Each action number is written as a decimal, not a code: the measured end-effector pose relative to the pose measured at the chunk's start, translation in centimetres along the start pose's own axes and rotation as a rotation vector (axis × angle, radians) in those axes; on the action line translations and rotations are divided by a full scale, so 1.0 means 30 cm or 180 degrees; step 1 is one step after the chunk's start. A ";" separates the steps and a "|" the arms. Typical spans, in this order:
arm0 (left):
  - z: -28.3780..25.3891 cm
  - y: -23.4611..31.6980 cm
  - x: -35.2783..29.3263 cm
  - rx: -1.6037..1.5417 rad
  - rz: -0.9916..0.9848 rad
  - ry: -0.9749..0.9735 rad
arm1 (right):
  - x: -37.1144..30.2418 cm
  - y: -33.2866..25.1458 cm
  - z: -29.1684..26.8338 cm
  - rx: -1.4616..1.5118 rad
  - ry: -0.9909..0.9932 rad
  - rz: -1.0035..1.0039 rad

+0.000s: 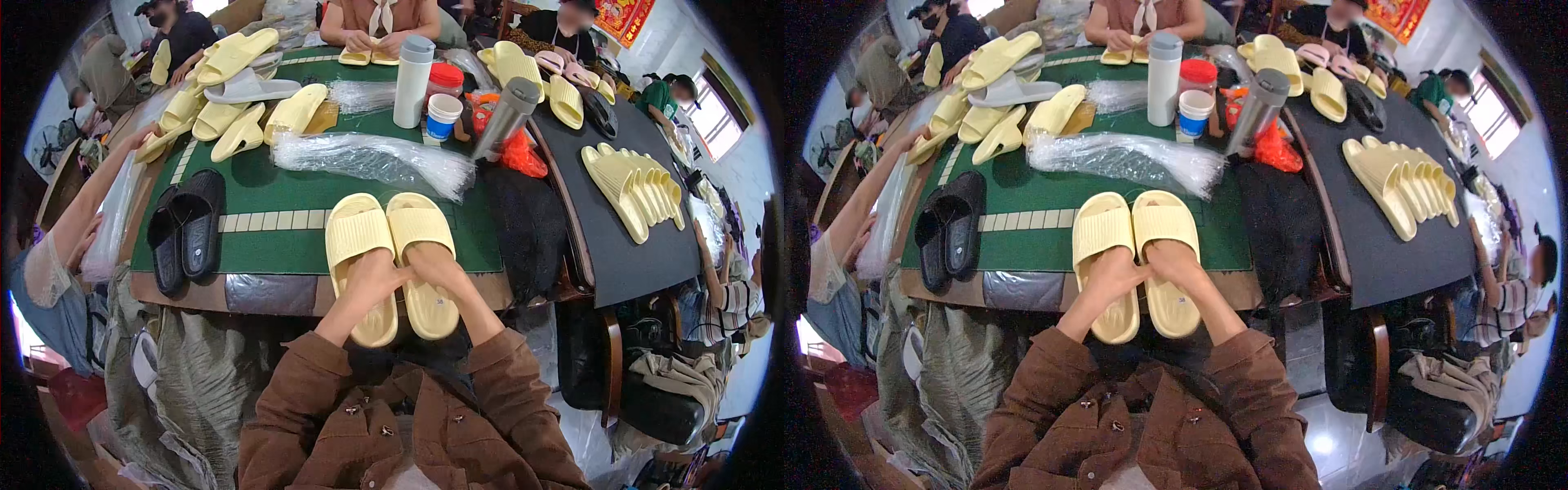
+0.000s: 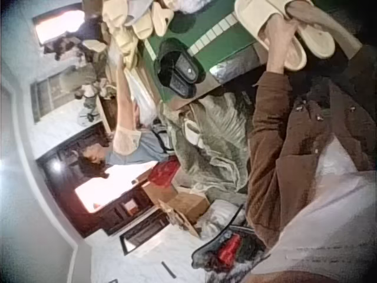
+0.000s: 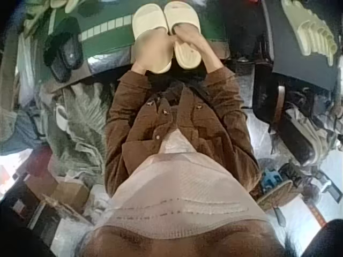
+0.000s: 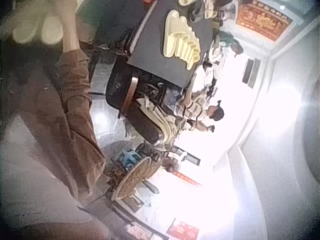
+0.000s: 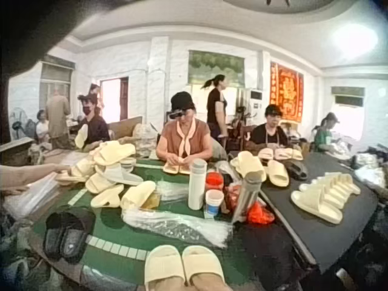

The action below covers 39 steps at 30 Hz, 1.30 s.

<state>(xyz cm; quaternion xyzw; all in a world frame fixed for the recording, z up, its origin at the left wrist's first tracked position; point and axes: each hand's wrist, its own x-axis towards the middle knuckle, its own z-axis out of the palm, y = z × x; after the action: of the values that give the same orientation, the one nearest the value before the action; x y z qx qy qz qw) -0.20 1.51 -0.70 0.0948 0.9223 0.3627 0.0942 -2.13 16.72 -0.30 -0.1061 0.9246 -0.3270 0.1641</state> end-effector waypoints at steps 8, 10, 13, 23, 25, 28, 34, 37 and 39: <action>0.027 0.037 -0.003 0.0048 -0.0330 0.0275 | -0.001 0.010 0.051 0.0374 0.0498 0.0026; 0.041 0.031 0.001 0.0127 -0.0297 0.0366 | 0.001 0.015 0.059 0.0255 0.0656 -0.0109; 0.052 0.028 0.002 0.0288 -0.0221 0.0488 | -0.025 -0.005 0.038 0.0458 0.0582 0.0033; 0.058 0.004 -0.003 0.0460 -0.0076 0.0517 | -0.152 -0.109 -0.067 0.0422 0.1354 -0.0700; 0.071 0.004 -0.003 0.0513 -0.0094 0.0640 | -0.114 -0.092 -0.078 0.0515 0.1486 -0.0743; 0.064 0.014 0.004 0.0388 -0.0187 0.0469 | -0.077 -0.094 -0.106 0.1006 0.1464 -0.0513; 0.065 0.010 0.000 0.0365 -0.0225 0.0589 | 0.042 -0.065 -0.146 0.0844 0.1461 -0.0716; 0.063 0.026 -0.003 0.0339 -0.0098 0.0775 | 0.132 -0.040 -0.147 0.0270 0.1421 -0.1120; 0.051 0.039 -0.003 0.0447 -0.0137 0.0581 | 0.176 -0.033 -0.143 -0.0059 0.1380 -0.1198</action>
<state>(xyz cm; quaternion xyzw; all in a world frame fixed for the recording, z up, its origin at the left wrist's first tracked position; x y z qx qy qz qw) 0.40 3.34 -0.99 0.0479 0.9520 0.3022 0.0108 -8.51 16.80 2.24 -0.2049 0.9051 -0.3583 -0.1021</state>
